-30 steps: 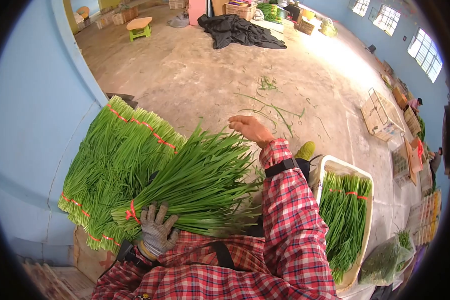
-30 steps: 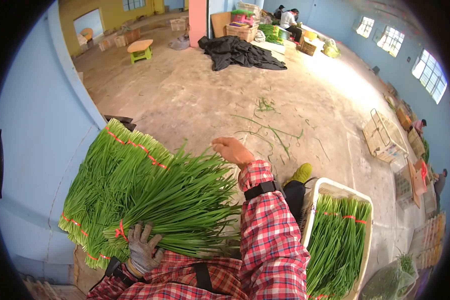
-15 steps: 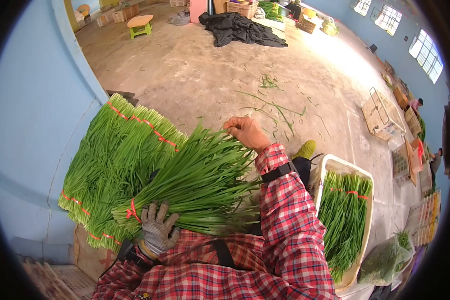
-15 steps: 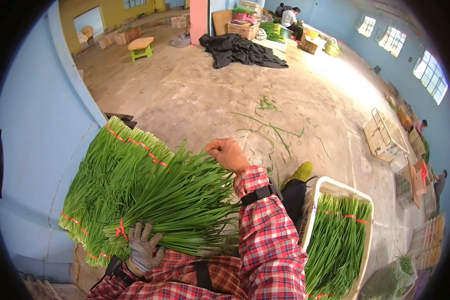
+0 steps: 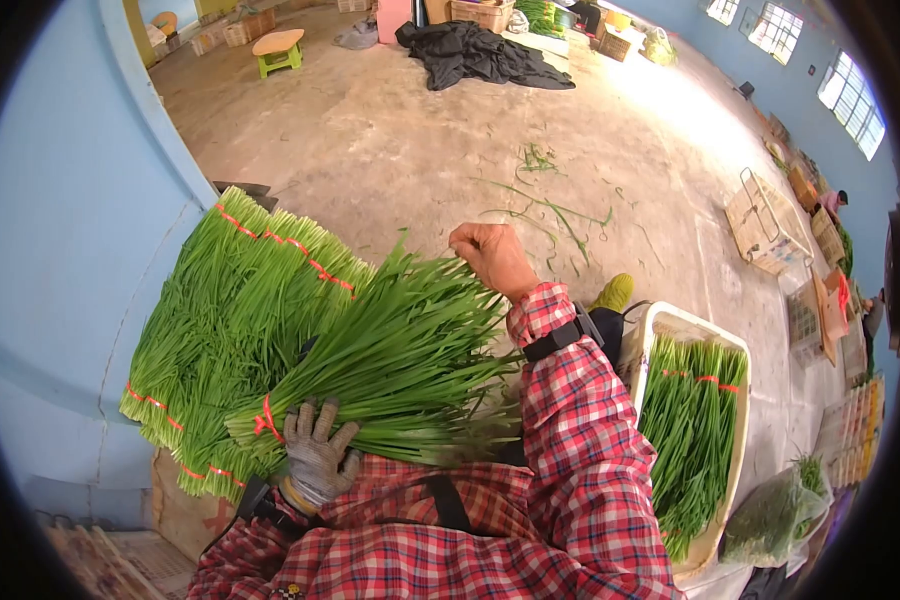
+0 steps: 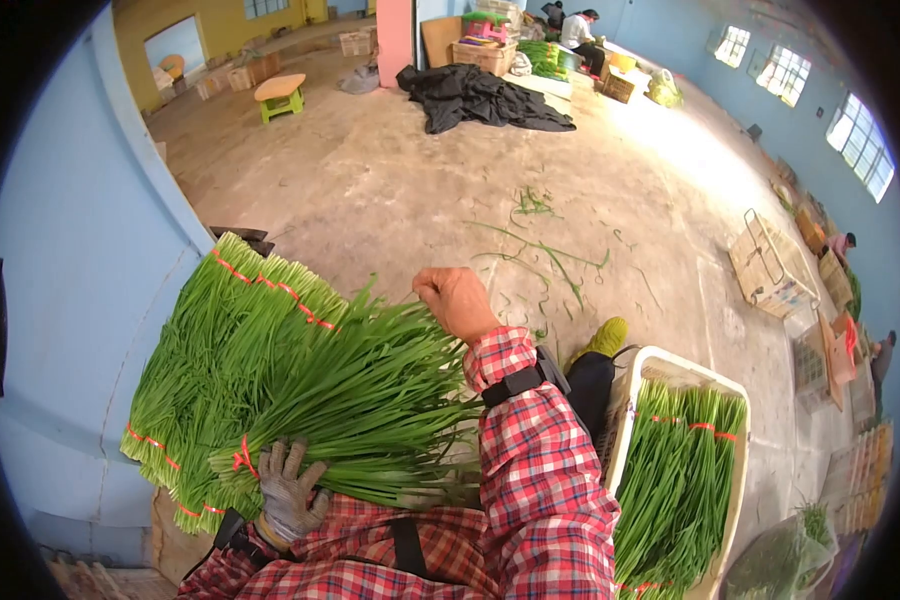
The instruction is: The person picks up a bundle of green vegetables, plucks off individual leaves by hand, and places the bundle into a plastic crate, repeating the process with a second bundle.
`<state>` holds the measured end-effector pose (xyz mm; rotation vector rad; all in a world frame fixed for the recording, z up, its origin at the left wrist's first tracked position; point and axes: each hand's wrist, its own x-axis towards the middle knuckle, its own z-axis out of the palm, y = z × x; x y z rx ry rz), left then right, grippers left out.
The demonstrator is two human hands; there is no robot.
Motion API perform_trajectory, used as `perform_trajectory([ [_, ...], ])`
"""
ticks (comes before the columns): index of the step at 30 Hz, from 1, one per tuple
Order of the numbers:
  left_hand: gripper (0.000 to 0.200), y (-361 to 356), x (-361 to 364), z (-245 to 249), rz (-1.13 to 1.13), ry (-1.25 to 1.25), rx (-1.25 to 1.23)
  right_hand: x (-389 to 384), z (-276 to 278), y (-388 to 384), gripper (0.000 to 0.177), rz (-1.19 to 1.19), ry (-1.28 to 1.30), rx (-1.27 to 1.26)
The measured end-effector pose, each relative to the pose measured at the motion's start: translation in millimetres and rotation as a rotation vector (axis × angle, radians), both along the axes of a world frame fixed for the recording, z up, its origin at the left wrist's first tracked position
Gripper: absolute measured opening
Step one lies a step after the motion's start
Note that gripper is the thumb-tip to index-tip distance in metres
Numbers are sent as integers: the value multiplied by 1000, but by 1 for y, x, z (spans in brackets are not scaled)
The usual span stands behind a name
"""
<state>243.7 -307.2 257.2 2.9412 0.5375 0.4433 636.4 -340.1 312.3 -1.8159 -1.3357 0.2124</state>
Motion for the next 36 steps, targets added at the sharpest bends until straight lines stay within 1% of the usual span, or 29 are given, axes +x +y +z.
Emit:
perform_trajectory([
  [1, 43, -1, 0, 1, -2, 11, -3, 1, -8, 2, 12, -76, -4, 71],
  [2, 43, -1, 2, 4, 8, 4, 0, 6, -15, 4, 12, -80, 12, 66],
  [4, 44, 1, 3, 1, 14, 16, 0, 23, -25, 10, 14, -231, 609, 537],
  [6, 44, 3, -1, -5, 28, -17, 27, 40, -23, -11, 19, -380, 427, 317],
  [7, 46, 3, 1, 0, 45, 13, -10, 48, -34, -23, 19, -397, 451, 308],
  [9, 47, 4, -2, -5, 55, 30, -9, 56, -57, -50, 23, -525, -212, 465],
  [10, 49, 6, -1, -6, 77, 13, -2, 54, -59, -65, 23, -534, -199, 461],
  [12, 50, 6, 1, -4, 72, 11, -2, 46, -62, -97, 23, -612, 258, 336],
  [13, 51, 5, 3, -2, 81, 8, -17, 43, -62, -114, 23, -621, 268, 337],
  [15, 53, 5, 4, 1, 87, 1, -36, 34, -62, -144, 19, -402, 725, 275],
  [16, 53, 5, 5, 1, 80, 9, -29, 23, -61, -153, 19, -408, 734, 282],
  [18, 51, 5, 6, 1, 101, 0, -26, -4, -59, -165, 17, -182, 762, 161],
  [20, 51, 3, 9, 5, 99, 19, -16, -45, -59, -150, 16, -178, 499, 286],
  [21, 51, 2, 10, 7, 101, 31, -11, -59, -60, -144, 20, -215, 350, 255],
  [22, 51, 2, 11, 8, 96, 36, -6, -68, -59, -136, 20, -220, 356, 260],
  [24, 51, 1, 13, 9, 95, 49, -7, -83, -53, -123, 24, -202, -28, 281],
  [25, 51, 0, 14, 11, 94, 51, 0, -87, -50, -121, 24, -204, -25, 288],
  [27, 53, 0, 16, 14, 66, 36, -10, -93, -46, -119, 24, -214, -236, 202],
  [28, 53, 0, 15, 14, 71, 38, -4, -95, -50, -119, 24, -210, -233, 209],
  [30, 58, 2, 15, 12, 40, -78, -68, -98, -61, -121, 16, -166, -300, 163],
  [31, 58, 2, 15, 12, 43, -76, -66, -101, -64, -125, 11, -160, -290, 130],
  [32, 59, 2, 14, 12, 43, -153, -137, -104, -67, -130, 11, -159, -288, 131],
  [33, 61, 2, 15, 12, 43, -230, -208, -106, -66, -136, 8, -145, -183, 148],
  [34, 61, 2, 15, 13, 44, -230, -209, -107, -66, -142, 6, -130, -79, 164],
  [35, 60, 1, 16, 14, 51, -168, -149, -109, -64, -149, 8, -186, 16, 228],
  [36, 58, 0, 16, 16, 59, -105, -90, -104, -68, -155, 9, -271, 179, 265],
])
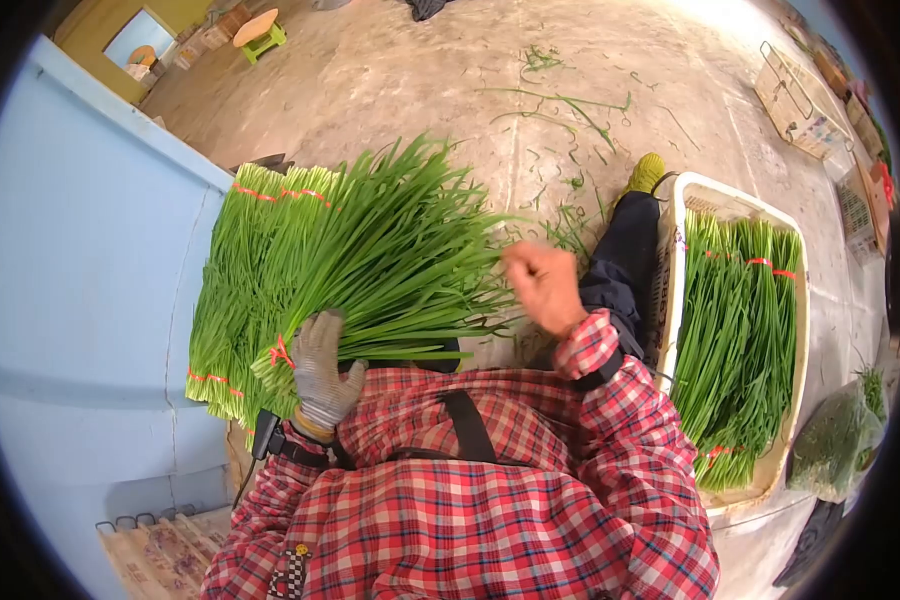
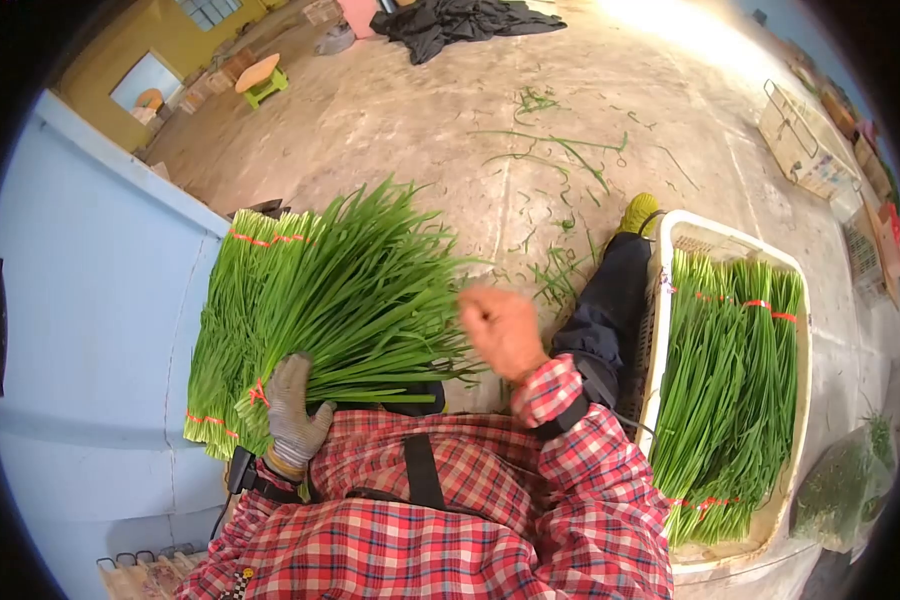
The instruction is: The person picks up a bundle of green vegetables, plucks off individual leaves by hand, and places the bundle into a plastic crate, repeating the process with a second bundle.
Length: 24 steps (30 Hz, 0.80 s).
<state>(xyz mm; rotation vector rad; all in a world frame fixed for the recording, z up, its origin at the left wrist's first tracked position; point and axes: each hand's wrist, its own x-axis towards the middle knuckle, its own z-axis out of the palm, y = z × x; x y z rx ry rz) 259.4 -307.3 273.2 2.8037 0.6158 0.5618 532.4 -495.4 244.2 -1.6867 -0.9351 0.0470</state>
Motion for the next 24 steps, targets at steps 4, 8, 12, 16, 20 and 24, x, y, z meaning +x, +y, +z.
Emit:
perform_trajectory([
  [4, 58, -8, -1, 12, -18, 137, 23, 51, -26, -29, 23, -232, 397, 94],
  [8, 55, -12, -9, 5, -50, 108, 68, 73, -30, -58, 27, -451, 232, -17],
  [12, 52, -9, -13, -6, -36, -15, 46, 79, -31, -59, 22, -408, 292, -42],
  [16, 50, 3, -12, -7, -63, -80, 8, 61, -4, -28, 12, -203, 421, 147],
  [20, 49, 8, -16, -6, -73, -94, -73, 64, 20, 1, 13, -95, 302, 177],
  [24, 49, 11, -19, -9, -78, -106, -136, 68, 46, 34, 16, 10, 47, 189],
])
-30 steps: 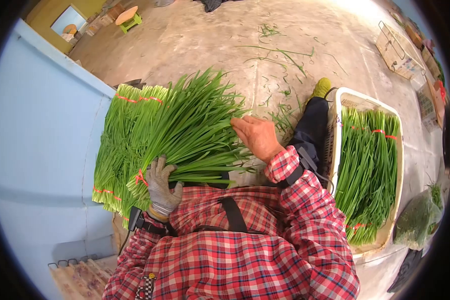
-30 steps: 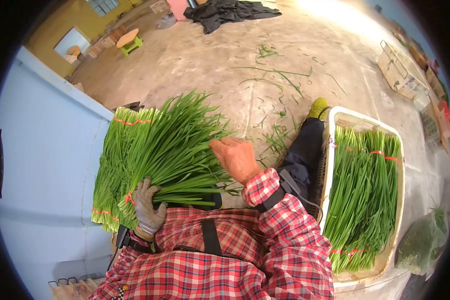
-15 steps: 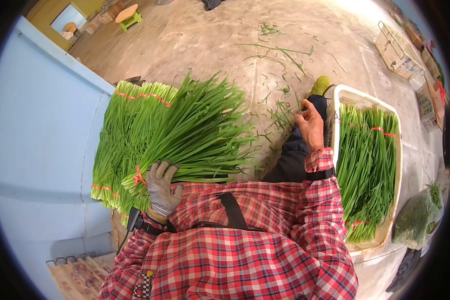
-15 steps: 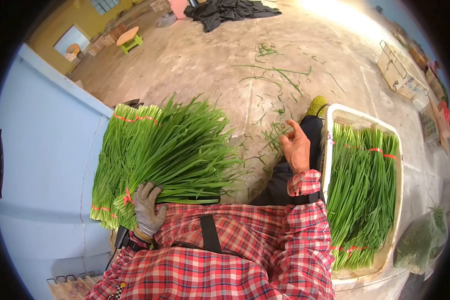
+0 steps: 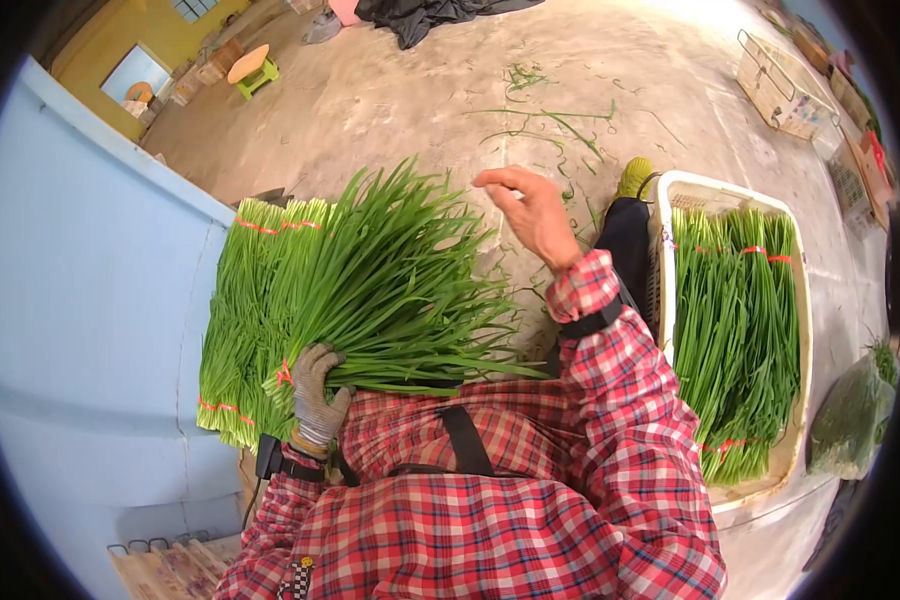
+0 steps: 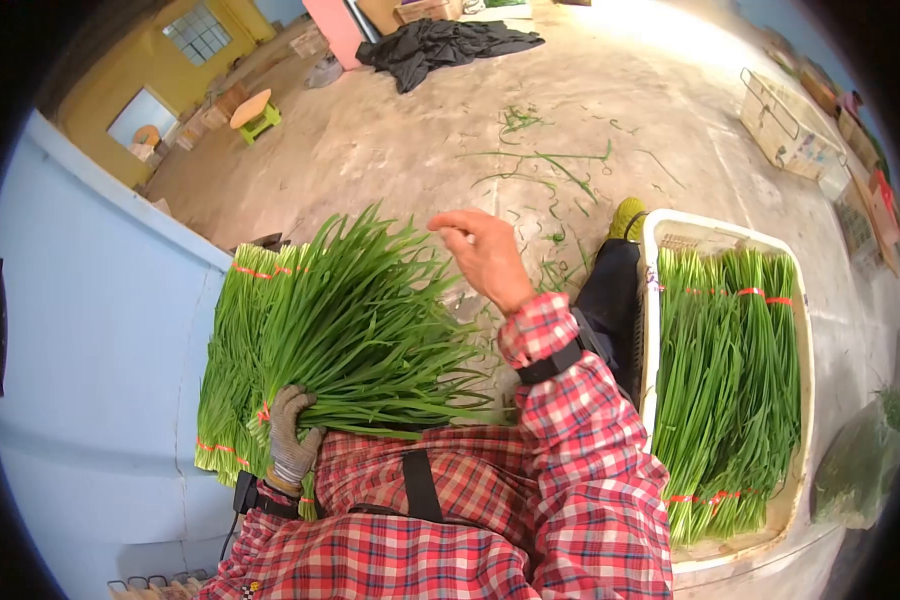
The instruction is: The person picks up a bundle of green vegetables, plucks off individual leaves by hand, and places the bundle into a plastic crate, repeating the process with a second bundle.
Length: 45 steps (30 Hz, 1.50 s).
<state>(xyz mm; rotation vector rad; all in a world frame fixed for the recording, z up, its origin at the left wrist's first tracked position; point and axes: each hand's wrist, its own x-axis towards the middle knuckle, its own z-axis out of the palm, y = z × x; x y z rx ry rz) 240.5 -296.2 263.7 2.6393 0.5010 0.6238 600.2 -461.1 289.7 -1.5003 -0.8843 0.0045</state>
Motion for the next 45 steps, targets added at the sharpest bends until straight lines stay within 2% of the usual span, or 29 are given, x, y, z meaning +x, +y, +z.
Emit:
perform_trajectory([
  [2, 48, 0, -1, -1, -3, -1, -4, 4, 2, 17, 17, 52, -6, -71],
  [4, 46, 1, 0, -1, -15, -12, 6, 11, -8, 39, 20, 50, -375, -138],
  [5, 45, 1, 1, 0, -19, -2, 15, 12, -9, 44, 23, 125, -345, -221],
  [10, 45, 2, 0, -3, -9, -8, 30, 9, -23, 59, 25, 146, -395, -348],
  [18, 46, 0, 2, -1, -2, -29, 3, 0, -23, 56, 22, 158, -310, -196],
  [31, 45, -1, 4, -2, -4, -34, 7, -8, -25, 62, 11, 136, -279, -128],
  [33, 44, 0, 6, -1, -2, -28, 1, -13, -32, 67, 9, 56, -65, -16],
  [34, 44, 1, 6, -2, -5, -27, -3, -16, -32, 67, 9, 56, -63, -15],
  [36, 44, 4, 5, -2, -5, -23, -5, -22, -30, 69, 8, 142, 344, -6],
  [37, 43, 6, 6, -2, -18, -26, -25, -24, -30, 69, 8, 144, 345, -5],
  [39, 42, 8, 5, -2, -33, -29, -48, -26, -28, 68, 10, 241, 556, 114],
  [42, 41, 12, 3, -2, -33, -2, -91, -30, -23, 64, 8, 285, 664, 169],
  [45, 40, 13, 4, 1, -34, 7, -117, -30, -22, 62, 10, 271, 665, 201],
])
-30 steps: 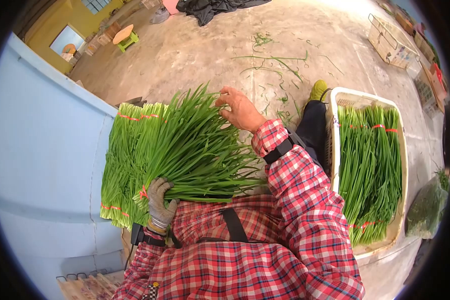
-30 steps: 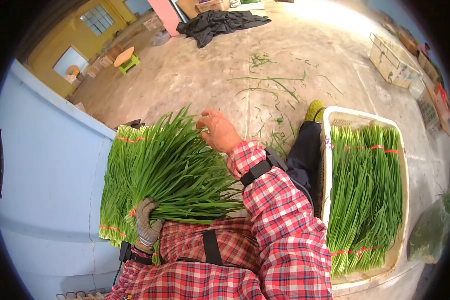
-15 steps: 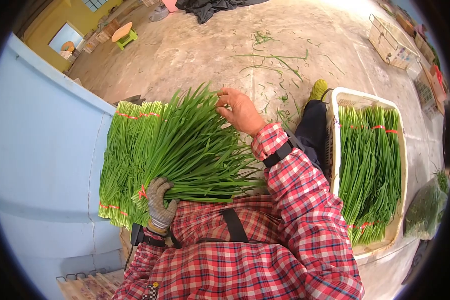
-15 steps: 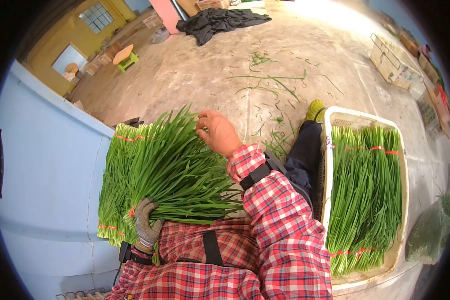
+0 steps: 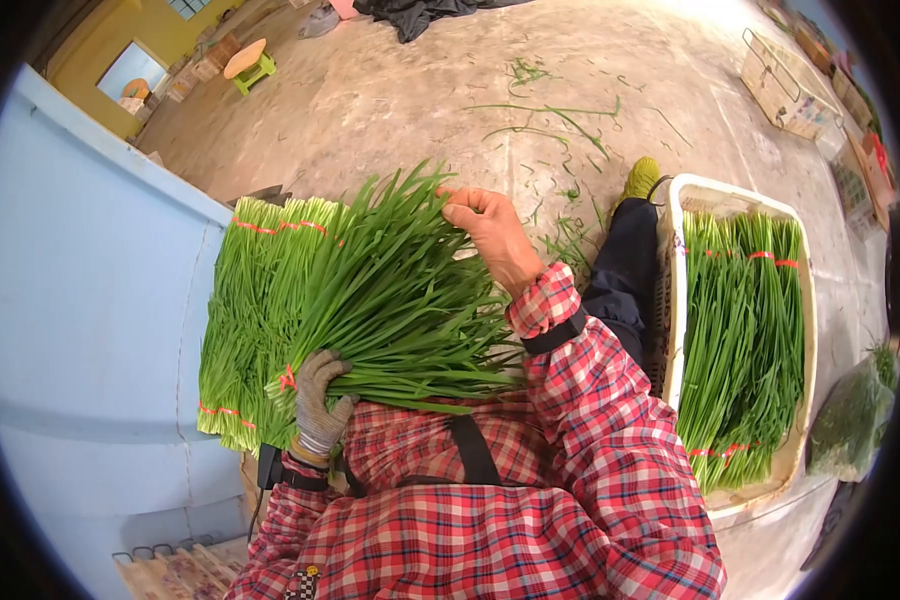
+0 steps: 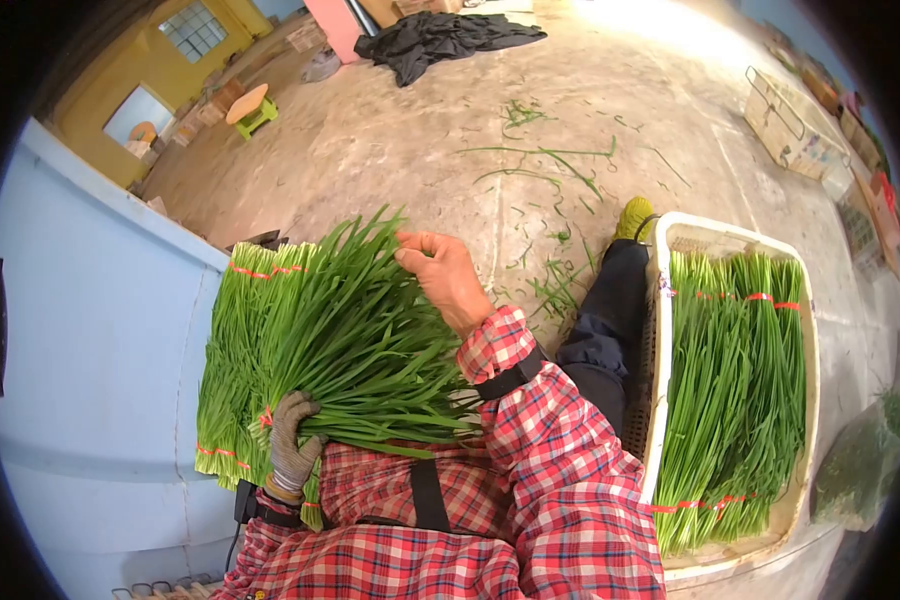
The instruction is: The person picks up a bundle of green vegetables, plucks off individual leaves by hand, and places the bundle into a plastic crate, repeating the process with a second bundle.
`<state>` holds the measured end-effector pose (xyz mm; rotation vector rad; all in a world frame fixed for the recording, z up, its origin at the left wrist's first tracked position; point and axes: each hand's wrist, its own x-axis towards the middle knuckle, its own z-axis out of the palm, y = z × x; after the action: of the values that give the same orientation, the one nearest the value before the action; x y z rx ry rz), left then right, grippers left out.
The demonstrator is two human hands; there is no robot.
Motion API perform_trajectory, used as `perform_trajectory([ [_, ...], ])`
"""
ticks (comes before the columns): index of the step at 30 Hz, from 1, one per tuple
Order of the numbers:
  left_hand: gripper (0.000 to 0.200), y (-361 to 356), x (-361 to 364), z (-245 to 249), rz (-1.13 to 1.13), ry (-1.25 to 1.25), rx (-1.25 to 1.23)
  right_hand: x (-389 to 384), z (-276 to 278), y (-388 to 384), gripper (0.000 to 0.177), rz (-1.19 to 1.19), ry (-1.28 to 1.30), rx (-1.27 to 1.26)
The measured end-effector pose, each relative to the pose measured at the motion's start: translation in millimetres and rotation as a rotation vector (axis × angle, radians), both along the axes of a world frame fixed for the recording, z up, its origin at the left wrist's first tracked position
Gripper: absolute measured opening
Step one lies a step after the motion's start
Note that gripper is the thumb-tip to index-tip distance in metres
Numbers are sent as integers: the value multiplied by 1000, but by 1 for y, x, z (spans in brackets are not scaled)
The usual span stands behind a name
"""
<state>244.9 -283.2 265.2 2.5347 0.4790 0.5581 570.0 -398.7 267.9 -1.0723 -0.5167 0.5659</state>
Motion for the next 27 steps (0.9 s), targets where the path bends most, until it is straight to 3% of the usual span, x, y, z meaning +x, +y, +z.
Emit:
perform_trajectory([
  [3, 41, 4, -3, -4, -17, 3, 11, 23, -7, -12, 15, -86, 178, 37],
  [5, 41, 4, -4, -6, -9, -57, -111, 44, 8, -32, 19, -350, 176, 124],
  [6, 41, 4, -4, -5, -12, -59, -112, 56, 7, -37, 19, -353, 174, 123],
  [8, 42, 3, -3, -1, 7, -37, -86, 80, 4, -41, 20, -303, -50, -284],
  [9, 42, 4, -3, -1, 1, -39, -86, 84, 0, -37, 20, -309, -51, -284],
  [11, 42, 6, -3, -2, -10, -39, -97, 87, -8, -21, 21, -570, -753, -289],
  [13, 41, 6, -4, -3, -12, -45, -117, 77, 6, -12, 23, -494, -751, -295],
  [15, 41, 5, -3, -1, -18, -48, -135, 68, 16, -1, 25, 7, -532, -336],
  [18, 41, 4, -1, 2, -7, -19, -88, 53, 15, 17, 27, 55, -570, -439],
  [21, 41, 6, -2, 0, -7, -14, -132, 42, 5, 30, 28, 32, -461, -379],
  [27, 41, 6, -3, -2, -13, -44, -161, 32, -3, 38, 18, -144, -446, -340],
])
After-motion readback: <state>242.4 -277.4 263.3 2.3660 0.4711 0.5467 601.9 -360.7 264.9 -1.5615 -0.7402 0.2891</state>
